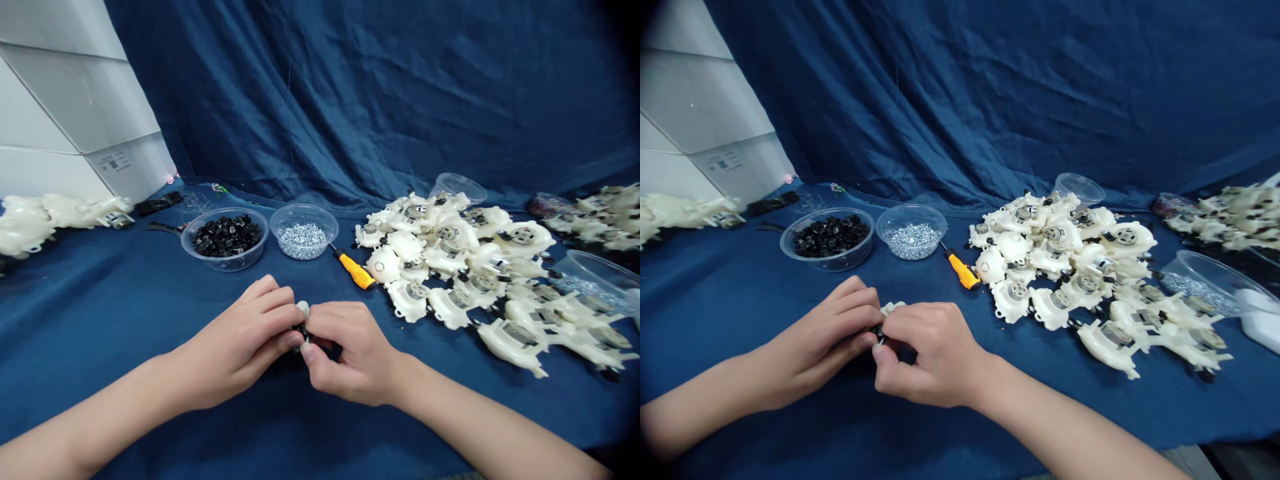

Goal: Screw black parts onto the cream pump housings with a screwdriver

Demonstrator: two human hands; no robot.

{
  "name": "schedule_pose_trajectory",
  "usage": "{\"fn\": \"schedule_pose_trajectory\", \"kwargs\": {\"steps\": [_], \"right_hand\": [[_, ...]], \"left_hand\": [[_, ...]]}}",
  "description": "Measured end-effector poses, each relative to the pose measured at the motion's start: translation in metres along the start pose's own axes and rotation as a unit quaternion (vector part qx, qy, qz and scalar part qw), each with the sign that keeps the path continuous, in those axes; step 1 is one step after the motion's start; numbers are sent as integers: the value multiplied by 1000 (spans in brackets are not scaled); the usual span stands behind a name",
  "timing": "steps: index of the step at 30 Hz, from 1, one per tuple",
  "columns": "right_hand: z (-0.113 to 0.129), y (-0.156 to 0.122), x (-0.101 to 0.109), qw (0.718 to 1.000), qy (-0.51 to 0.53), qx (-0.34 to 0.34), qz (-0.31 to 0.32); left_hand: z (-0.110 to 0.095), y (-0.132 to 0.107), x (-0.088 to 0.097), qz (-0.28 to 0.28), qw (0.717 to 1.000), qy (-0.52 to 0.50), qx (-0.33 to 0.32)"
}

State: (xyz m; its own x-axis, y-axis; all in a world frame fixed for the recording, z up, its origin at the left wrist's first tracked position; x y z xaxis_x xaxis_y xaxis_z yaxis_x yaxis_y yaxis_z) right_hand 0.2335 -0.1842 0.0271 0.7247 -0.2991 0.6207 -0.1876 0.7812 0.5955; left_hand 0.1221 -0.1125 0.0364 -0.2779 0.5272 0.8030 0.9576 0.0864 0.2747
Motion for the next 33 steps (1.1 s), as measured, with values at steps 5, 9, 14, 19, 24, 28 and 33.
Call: {"fn": "schedule_pose_trajectory", "kwargs": {"steps": [5, 9, 14, 19, 24, 28, 33], "right_hand": [[-1, -1, -1, 1000, 13, -6, 2], [-1, -1, -1, 1000, 26, -6, -4], [0, -2, -1, 1000, 24, -7, -8], [0, -2, -1, 1000, 24, -3, -10], [-1, -2, -1, 999, 35, 0, -18], [-1, -2, -2, 999, 36, -2, -17], [-1, -2, -2, 999, 36, 0, -22]], "left_hand": [[-2, 1, 1, -4, 1000, 5, -4], [-1, 1, 1, -5, 1000, 2, -3], [-1, 0, 1, -10, 1000, -2, -13], [-2, 0, 0, -8, 1000, -7, -10], [-3, 0, 1, -13, 1000, -11, -13], [-3, 1, 1, -16, 1000, -9, -18], [-4, 0, 1, -15, 1000, -7, -16]]}}
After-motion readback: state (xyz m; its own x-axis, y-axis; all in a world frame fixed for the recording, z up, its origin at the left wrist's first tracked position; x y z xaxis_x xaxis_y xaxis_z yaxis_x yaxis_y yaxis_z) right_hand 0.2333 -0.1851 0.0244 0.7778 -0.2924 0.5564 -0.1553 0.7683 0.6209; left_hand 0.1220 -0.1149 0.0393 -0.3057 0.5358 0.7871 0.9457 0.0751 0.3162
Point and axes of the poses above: each hand's wrist, its own y-axis towards the middle knuckle, its own x-axis out of the back of the hand, z = x × y, the point moved 6 cm from there along y, towards the middle knuckle, and after that the axes turned 4 degrees about -y, right-handed, at the moved point
